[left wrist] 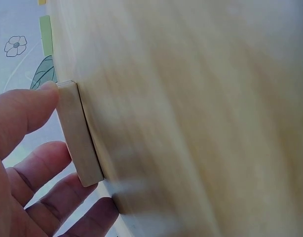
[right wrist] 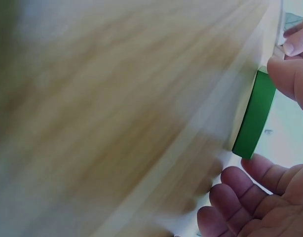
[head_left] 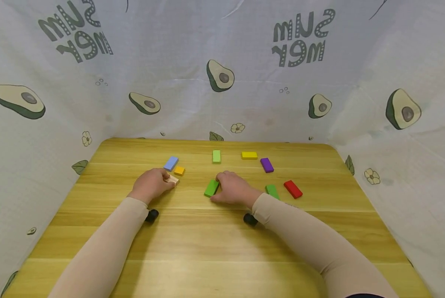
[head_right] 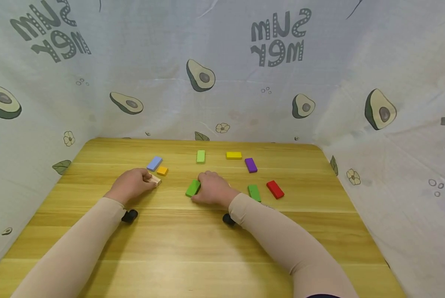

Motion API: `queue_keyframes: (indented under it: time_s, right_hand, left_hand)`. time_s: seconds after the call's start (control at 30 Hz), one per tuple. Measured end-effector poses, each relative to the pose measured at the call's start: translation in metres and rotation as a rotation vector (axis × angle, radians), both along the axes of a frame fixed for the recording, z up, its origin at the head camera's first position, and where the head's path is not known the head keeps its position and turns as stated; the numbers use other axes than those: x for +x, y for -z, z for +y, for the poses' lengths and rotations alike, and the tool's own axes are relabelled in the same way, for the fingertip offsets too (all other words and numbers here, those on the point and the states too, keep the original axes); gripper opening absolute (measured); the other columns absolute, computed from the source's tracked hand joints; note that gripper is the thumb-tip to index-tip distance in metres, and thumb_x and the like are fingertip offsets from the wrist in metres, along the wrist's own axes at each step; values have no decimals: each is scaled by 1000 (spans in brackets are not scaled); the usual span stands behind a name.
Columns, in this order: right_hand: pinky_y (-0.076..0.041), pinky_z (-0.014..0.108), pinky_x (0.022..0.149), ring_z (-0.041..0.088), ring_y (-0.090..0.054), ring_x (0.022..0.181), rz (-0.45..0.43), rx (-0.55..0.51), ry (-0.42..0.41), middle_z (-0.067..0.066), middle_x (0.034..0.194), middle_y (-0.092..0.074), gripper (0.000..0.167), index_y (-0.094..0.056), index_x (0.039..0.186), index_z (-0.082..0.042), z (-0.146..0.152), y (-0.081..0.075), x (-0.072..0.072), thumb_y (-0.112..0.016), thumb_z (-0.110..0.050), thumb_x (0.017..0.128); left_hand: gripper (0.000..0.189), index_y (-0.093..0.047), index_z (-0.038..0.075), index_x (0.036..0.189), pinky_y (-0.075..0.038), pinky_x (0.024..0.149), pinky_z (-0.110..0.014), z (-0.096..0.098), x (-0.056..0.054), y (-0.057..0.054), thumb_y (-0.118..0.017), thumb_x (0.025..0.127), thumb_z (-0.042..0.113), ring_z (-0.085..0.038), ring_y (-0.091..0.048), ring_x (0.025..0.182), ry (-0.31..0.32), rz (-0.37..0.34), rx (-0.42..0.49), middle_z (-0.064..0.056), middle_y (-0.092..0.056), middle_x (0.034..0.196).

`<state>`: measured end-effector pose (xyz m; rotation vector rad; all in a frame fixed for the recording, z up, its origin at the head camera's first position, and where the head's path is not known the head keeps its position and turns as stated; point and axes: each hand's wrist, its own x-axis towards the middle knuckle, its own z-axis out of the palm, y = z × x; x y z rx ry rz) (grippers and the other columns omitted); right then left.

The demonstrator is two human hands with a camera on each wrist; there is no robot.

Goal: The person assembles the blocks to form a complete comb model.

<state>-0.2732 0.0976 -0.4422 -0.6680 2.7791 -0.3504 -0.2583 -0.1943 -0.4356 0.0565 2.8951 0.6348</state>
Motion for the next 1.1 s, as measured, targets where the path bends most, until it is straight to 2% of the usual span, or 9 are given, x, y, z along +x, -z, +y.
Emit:
queue_keyframes:
  time_s: [0.6,0.9,1.1]
  right_hand:
    - [-50,41,109,24,-58,117,-3,14,-24,11,129,-63,67,-58,140,-2,-1,-1,-1,-80,-42,90]
    - [-49,40,111,24,-57,117,-10,-8,-48,12,131,-64,65,-58,141,1,1,0,-6,-79,-34,89]
    - [-47,40,115,24,-56,122,-40,-39,-32,12,136,-61,67,-55,144,1,4,-1,-9,-78,-30,90]
  left_hand:
    - [47,-73,8,127,-51,78,-39,-1,-1,1,-74,97,44,-26,-62,91,5,11,-14,-17,-73,129]
    - [48,-72,8,130,-52,84,-42,0,0,0,-74,98,43,-26,-63,94,-4,1,2,-17,-73,131]
    - [48,-73,8,130,-53,83,-42,0,0,1,-74,98,43,-26,-63,95,-5,6,2,-16,-73,131]
